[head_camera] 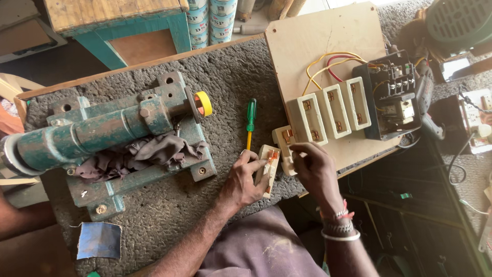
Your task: The person strips the insulation from a white wire using a yellow utility knife, then uses a screwdriver to connect the wire to terminals on small white electrical components. The person repeats this process on multiple components.
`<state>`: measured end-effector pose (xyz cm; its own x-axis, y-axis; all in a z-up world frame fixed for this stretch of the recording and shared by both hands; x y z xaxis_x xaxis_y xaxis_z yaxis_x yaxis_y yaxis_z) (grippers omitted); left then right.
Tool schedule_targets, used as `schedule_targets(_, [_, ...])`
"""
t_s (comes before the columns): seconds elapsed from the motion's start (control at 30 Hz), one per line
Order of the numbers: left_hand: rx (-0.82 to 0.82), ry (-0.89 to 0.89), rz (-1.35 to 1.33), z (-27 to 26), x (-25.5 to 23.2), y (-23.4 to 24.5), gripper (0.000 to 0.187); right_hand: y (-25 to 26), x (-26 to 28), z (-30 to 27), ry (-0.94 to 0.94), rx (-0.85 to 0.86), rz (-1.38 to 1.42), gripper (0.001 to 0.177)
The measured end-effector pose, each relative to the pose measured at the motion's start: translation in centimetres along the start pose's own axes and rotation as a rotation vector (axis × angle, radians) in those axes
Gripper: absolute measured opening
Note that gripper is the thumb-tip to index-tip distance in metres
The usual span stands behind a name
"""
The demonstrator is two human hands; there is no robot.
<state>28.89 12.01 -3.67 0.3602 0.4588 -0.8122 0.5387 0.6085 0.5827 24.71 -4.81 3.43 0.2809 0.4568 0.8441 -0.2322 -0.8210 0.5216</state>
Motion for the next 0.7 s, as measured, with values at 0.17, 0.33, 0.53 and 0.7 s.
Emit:
schedule_targets(0.17, [-0.098, -0.005, -0.028, -0.1, -0.7, 1.5, 0.037, -0.1, 5.2, -0.3, 0.531, 0.072, -0.346, 0.017])
schedule_targets(0.33, [-0.206, -0.023, 0.017, -0.1, -1.4, 1.6, 0.031, 7.9, 3.6, 1.3, 0.398, -0.104, -0.228, 0.020])
schedule_targets(0.53, [-0.181, 0.088, 0.073, -0.2, 1.9, -0.8, 0.033, 25.7, -3.1, 7.5, 0.405, -0.490, -0.437, 0.015])
schedule_targets(0.7, [-0.250, 0.031, 0.148, -0.1, 6.2, -3.5, 0.037, 34.5, -11.1, 16.3, 0.346, -0.528, -0.488, 0.014])
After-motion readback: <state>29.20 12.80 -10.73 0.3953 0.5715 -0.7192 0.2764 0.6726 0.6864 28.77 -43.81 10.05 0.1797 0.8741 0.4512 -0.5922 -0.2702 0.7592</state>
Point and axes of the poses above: each hand's wrist, its own z-axis towards the middle knuckle, its own y-axis out of the back of the hand, x = y × z, the point moved 7 cm from there along z, towards the middle knuckle, and after that the axes turned 11 degrees about z, right-handed, at the moved point
